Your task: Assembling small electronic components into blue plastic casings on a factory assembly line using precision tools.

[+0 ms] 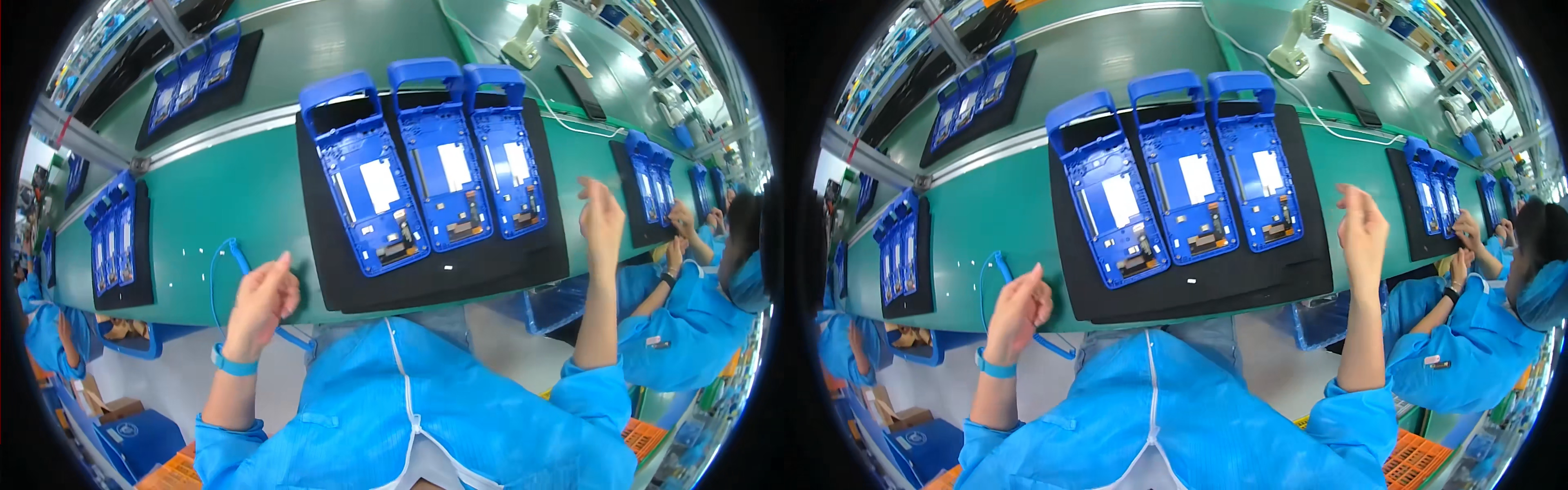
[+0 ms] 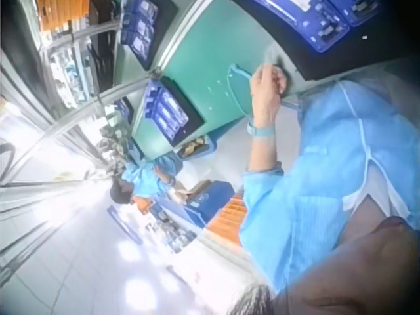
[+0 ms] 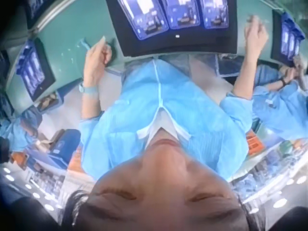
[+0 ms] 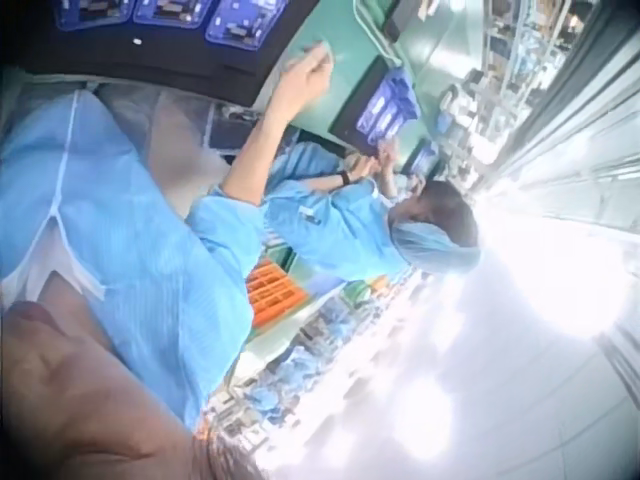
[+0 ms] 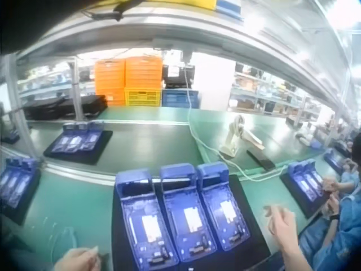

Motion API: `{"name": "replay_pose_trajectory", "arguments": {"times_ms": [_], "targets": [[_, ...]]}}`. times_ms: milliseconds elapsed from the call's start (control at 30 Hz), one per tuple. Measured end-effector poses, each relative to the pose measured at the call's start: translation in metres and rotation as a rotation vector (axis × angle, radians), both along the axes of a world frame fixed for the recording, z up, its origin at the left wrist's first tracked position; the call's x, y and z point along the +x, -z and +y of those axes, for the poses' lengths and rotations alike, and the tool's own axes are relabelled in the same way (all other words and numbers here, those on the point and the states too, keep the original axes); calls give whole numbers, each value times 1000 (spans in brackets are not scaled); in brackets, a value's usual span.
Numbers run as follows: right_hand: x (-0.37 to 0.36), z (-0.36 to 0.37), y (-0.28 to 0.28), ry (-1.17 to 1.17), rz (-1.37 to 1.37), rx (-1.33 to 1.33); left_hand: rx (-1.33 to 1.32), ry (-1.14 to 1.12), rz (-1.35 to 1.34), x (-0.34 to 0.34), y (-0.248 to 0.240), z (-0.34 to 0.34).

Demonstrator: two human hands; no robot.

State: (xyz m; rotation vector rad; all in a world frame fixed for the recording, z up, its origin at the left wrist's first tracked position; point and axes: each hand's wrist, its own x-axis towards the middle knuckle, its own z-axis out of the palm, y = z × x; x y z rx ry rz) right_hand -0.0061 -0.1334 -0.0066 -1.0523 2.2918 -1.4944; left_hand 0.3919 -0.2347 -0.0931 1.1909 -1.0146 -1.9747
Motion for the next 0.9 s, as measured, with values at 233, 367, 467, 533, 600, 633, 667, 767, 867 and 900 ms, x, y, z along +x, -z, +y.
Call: {"name": "replay_pose_trajectory", "arguments": {"times_ms": [233, 367, 467, 533, 600, 633, 667, 767, 867, 900], "targets": [[111, -28, 29, -886, -384, -171, 259, -89, 519, -21, -11, 31], [145, -51, 43, -1018, -172, -32, 242, -70, 472, -47, -18, 42], [152, -50, 48, -977, -263, -6, 202, -36, 502, -48, -14, 45], [154, -52, 49, -991, -264, 14, 204, -33, 509, -48, -11, 45], [156, -53, 47, -1014, -198, 32, 206, -28, 513, -48, -8, 45], [156, -53, 46, -1012, -197, 37, 196, -22, 514, -49, -6, 44], [156, -53, 47, -985, -200, 28, 186, -16, 514, -50, -5, 44], [157, -51, 44, -943, -190, 27, 178, -15, 516, -51, -8, 45], [156, -51, 42, -933, -202, 45, 163, -12, 508, -53, -9, 46], [156, -52, 42, -938, -223, 56, 166, -12, 508, -53, -8, 46]]}}
